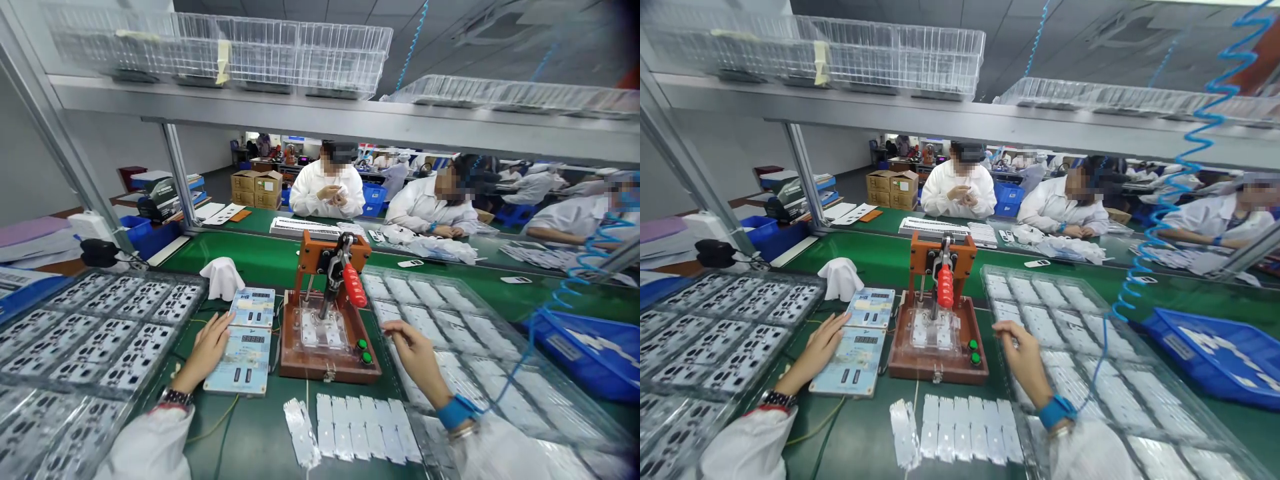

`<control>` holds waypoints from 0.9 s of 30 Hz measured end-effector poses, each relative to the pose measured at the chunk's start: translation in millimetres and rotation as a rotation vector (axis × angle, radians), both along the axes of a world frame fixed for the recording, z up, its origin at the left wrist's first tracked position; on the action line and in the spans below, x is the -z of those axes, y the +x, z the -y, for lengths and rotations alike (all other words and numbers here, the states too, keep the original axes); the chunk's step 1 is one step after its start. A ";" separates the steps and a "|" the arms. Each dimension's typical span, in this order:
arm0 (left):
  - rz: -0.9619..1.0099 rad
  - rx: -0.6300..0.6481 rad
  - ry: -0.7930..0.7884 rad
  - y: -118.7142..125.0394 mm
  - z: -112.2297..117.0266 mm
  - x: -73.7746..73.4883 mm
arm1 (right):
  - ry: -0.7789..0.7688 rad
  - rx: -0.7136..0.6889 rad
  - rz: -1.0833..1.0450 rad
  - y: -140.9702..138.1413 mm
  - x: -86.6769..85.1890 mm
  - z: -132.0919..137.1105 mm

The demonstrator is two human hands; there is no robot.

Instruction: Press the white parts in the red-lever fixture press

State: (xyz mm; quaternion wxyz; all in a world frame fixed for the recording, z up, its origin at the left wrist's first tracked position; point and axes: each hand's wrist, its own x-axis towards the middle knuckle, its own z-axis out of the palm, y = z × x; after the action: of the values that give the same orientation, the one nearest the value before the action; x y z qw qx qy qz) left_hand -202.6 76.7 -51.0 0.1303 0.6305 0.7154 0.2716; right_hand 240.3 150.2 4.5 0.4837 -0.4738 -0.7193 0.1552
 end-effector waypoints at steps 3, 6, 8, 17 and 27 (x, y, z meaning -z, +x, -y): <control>-0.104 -0.070 0.069 6.5 -1.5 -14.1 | 0.007 -0.044 -0.029 -9.6 5.6 -0.3; -0.152 -0.018 0.161 9.8 -16.8 -21.2 | 0.002 -0.084 0.001 -12.7 11.1 5.3; -0.125 0.082 0.180 9.4 -33.5 -20.3 | 0.025 -0.101 0.042 -12.8 11.6 10.2; -0.065 0.119 0.089 -0.5 -66.6 -1.7 | 0.070 -0.078 0.092 -15.9 10.0 12.2; -0.055 0.107 0.081 0.1 -67.0 -5.4 | 0.005 -0.065 0.069 -15.0 21.6 10.4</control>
State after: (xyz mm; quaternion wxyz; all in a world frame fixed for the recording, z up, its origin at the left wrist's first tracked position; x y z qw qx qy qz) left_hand -202.4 143.7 -45.6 0.0992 0.6798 0.6724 0.2757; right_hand 225.3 139.8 -17.1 0.4545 -0.4542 -0.7509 0.1524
